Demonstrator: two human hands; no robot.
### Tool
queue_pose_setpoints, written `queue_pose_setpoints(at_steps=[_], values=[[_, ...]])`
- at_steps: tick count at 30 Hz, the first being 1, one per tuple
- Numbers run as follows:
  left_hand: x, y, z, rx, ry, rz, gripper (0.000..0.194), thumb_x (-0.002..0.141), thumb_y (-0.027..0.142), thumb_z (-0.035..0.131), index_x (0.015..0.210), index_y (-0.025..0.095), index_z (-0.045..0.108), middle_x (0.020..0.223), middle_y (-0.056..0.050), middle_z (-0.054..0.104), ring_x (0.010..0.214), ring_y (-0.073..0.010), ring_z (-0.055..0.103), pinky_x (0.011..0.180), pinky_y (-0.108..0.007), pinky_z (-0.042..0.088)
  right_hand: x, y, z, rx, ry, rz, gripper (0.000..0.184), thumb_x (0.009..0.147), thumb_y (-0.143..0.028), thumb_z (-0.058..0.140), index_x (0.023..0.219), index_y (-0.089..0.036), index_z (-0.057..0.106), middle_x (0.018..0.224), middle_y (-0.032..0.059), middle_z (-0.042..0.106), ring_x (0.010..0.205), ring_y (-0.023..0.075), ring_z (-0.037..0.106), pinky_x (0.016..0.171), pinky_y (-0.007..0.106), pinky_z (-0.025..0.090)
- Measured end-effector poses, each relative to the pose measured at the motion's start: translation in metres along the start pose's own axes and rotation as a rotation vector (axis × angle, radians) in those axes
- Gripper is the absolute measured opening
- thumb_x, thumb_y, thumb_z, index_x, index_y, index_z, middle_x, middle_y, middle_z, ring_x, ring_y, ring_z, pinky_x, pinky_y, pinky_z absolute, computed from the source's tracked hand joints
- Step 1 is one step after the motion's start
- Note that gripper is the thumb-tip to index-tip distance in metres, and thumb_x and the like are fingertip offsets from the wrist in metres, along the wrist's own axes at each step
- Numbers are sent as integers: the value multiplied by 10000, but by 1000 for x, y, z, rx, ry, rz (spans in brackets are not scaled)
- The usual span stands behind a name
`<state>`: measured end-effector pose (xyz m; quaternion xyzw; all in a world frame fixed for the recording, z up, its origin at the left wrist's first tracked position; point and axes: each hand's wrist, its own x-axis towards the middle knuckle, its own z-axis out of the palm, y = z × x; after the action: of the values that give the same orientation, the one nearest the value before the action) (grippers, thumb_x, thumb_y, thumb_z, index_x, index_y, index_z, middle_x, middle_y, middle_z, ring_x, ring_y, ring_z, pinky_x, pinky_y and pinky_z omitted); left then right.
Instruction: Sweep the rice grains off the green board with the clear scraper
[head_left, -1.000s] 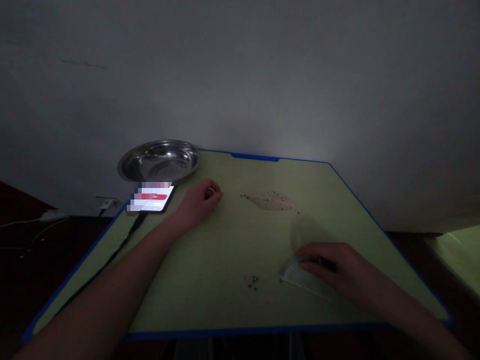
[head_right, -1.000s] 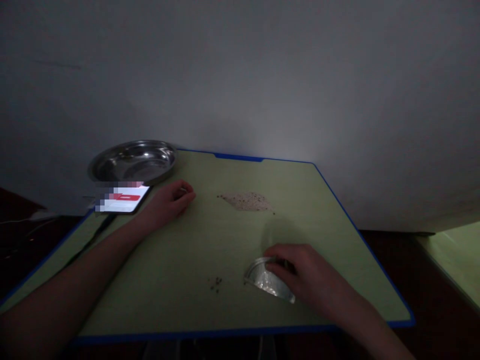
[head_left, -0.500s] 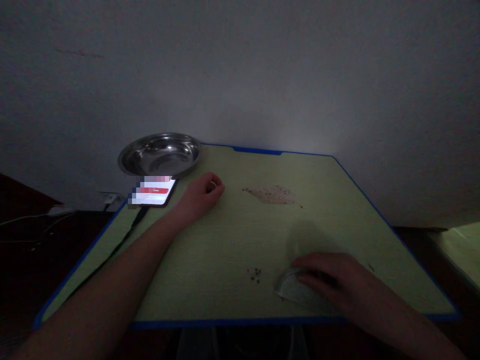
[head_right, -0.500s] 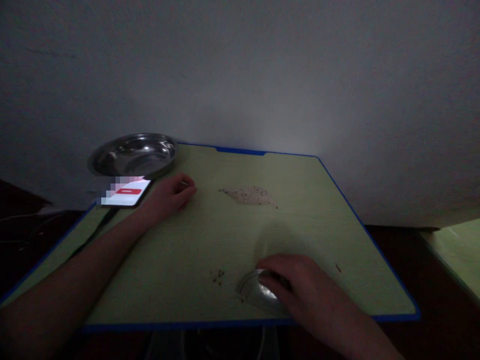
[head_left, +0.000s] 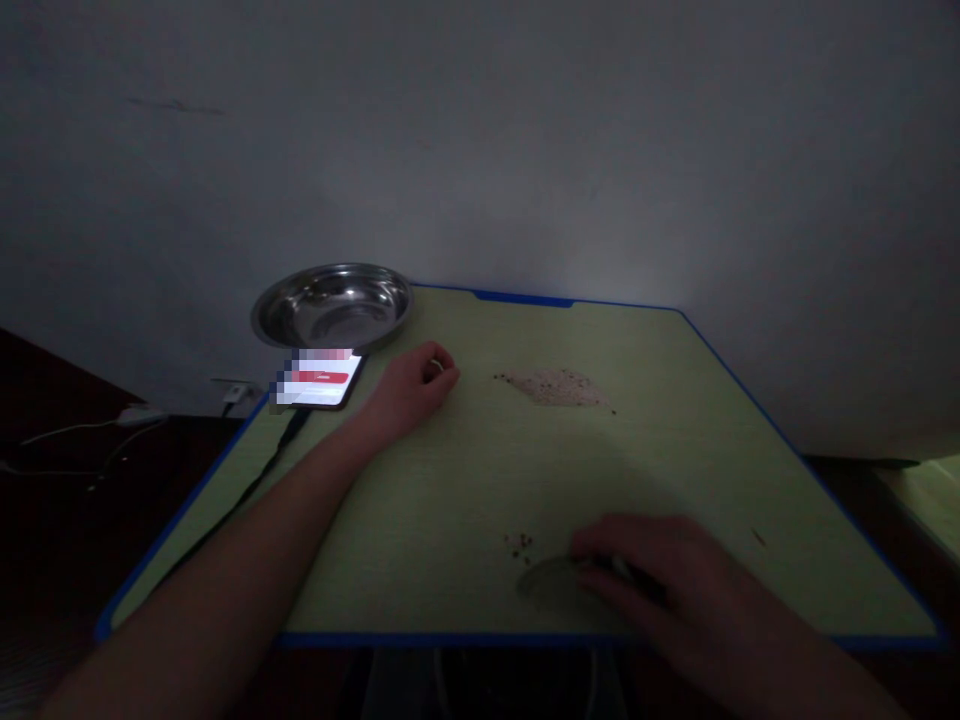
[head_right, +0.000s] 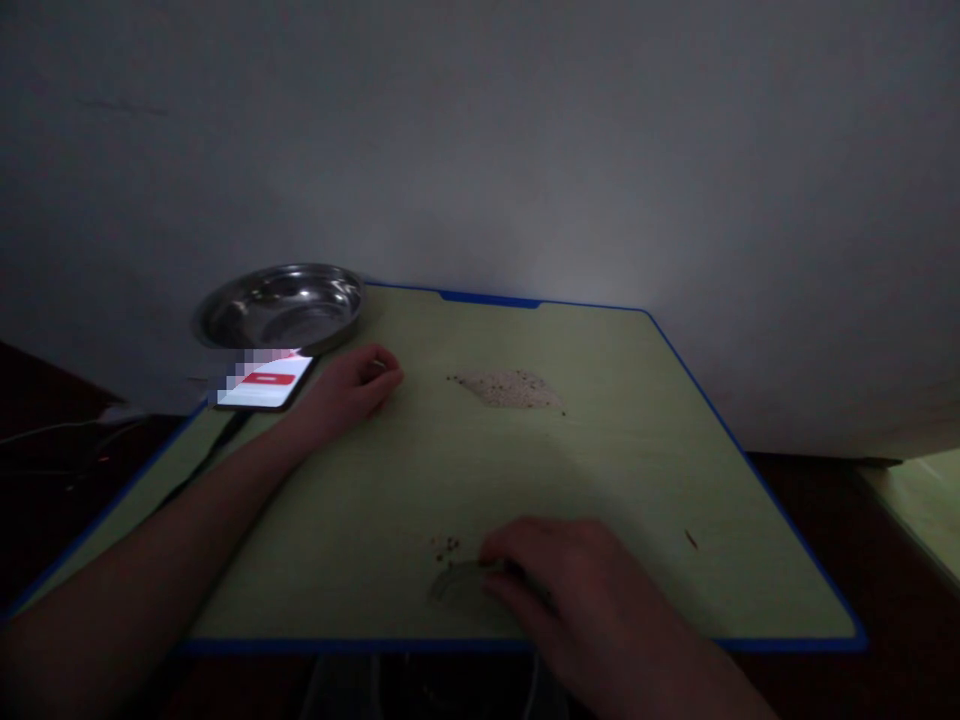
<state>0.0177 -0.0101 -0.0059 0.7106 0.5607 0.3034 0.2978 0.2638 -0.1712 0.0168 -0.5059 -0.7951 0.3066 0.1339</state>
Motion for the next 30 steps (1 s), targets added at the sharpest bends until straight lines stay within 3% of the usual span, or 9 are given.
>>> queue_pose_setpoints(at_steps=[7,12,17,21,30], values=[[1,-4,0,10,-1,16,128,774,319,526,761,192,534,531,42,526,481,-113,463,474,-232,325,44,-4,7,-94,-7,-62,129,893,-218,543,901,-220,672,838,12,705,745,163,634,669,272,432],[2,-5,1,11,-6,23,129,777,318,524,770,190,535,543,37,531,484,-111,465,472,-230,326,63,8,-12,-205,36,-52,120,881,-202,545,877,-208,664,812,14,697,698,153,600,634,267,396],[2,-6,1,10,-9,42,136,783,322,518,762,188,531,553,36,527,485,-106,459,473,-229,325,74,19,-37,-179,77,-63,160,921,-279,493,890,-213,635,806,6,665,690,146,563,609,260,385],[1,-4,1,27,-4,40,131,779,316,518,752,188,526,565,33,529,488,-103,451,472,-228,320,87,31,-43,-225,135,-51,175,919,-290,482,874,-200,625,767,13,641,660,148,543,590,267,372],[1,-6,1,28,-4,55,146,779,330,516,753,188,536,551,37,523,491,-105,447,470,-226,319,77,24,-31,-105,30,-56,140,894,-246,509,848,-206,635,761,-1,642,635,129,539,572,250,381]])
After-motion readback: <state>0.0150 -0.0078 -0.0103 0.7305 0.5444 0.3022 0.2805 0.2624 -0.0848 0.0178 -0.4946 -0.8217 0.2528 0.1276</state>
